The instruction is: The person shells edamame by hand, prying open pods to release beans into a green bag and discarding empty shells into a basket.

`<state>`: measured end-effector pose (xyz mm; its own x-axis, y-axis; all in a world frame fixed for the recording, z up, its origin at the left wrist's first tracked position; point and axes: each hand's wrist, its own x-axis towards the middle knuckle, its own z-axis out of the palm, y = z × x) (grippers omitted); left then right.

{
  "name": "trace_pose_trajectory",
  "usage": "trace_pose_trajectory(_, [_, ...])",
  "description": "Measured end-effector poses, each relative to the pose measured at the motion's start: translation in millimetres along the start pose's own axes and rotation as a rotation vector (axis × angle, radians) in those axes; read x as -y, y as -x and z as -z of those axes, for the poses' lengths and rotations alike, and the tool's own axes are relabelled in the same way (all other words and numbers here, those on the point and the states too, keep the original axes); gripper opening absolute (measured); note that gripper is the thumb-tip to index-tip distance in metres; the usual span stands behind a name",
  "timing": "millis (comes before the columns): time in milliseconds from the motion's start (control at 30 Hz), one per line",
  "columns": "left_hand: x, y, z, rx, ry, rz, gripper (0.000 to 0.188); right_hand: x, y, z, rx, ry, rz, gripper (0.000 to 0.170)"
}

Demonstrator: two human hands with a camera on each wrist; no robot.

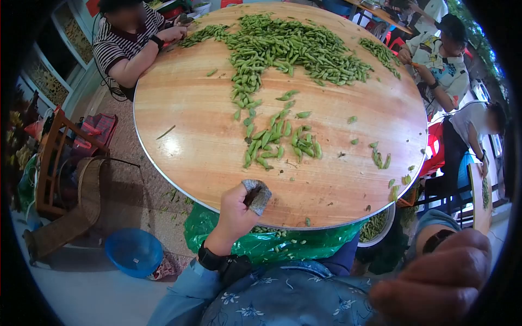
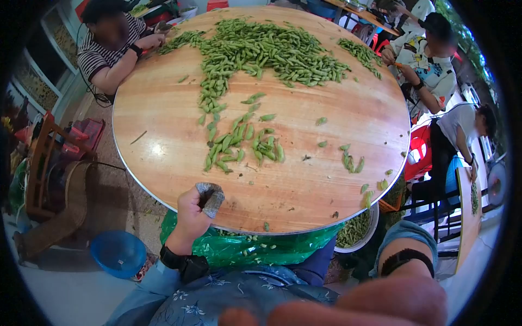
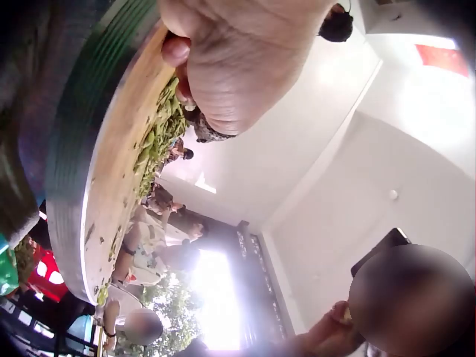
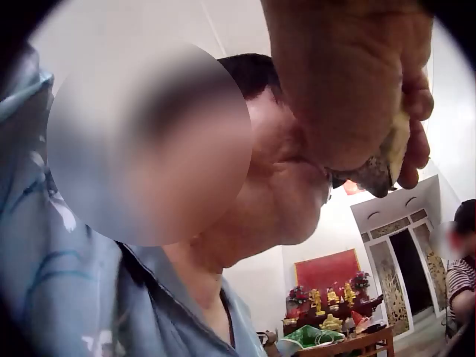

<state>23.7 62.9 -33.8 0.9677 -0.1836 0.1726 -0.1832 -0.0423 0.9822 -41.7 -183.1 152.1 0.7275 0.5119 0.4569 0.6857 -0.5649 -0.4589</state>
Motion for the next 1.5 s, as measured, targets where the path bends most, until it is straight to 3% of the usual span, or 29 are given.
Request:
trace_pose_trajectory(67, [-3,0,-1,-0.002,0.025,-0.01,0.009,11,-24,-18,0.019,-0.028,0.005,0.034])
trace_pose_trajectory(200, [-2,0,-1,0.002,0.04,-0.009,0.009,-11,47,23,0.047,-0.065,0.019,0.033])
trace_pose_trajectory(300, [-3,1,-2,0.0,0.051,0.002,0.01,15,-51,-30,0.07,-0.07,0.026,0.033])
trace_pose_trajectory(1167, [-3,1,-6,-0.077,-0.11,-0.013,0.009,-6,-15,-1,0.223,-0.11,-0.001,0.03])
trace_pose_trajectory(1233, [-3,2,-8,-0.07,-0.057,-0.001,0.009,-8,11,0,0.231,-0.13,-0.016,0.03])
trace_pose_trajectory(1267, [-3,1,-9,-0.106,0.022,0.148,0.009,-5,-32,-20,0.225,-0.124,-0.012,0.03])
trace_pose_trajectory(1300, [-4,3,-9,-0.146,0.098,0.301,0.009,-12,-91,-31,0.222,-0.125,-0.008,0.03])
trace_pose_trajectory(1333, [-3,3,-7,-0.147,0.094,0.286,0.009,-22,-85,-16,0.223,-0.125,0.006,0.03])
trace_pose_trajectory(1367, [-3,3,-5,-0.103,0.007,0.147,0.009,-24,-90,-15,0.228,-0.125,0.026,0.03])
trace_pose_trajectory(1400, [-2,2,-3,-0.06,-0.08,0.013,0.009,-62,-97,-18,0.121,-0.127,0.1,0.039])
trace_pose_trajectory(1500, [-7,1,-4,-0.029,-0.087,0.012,0.007,-172,-100,-17,-0.081,0.067,-0.278,0.03])
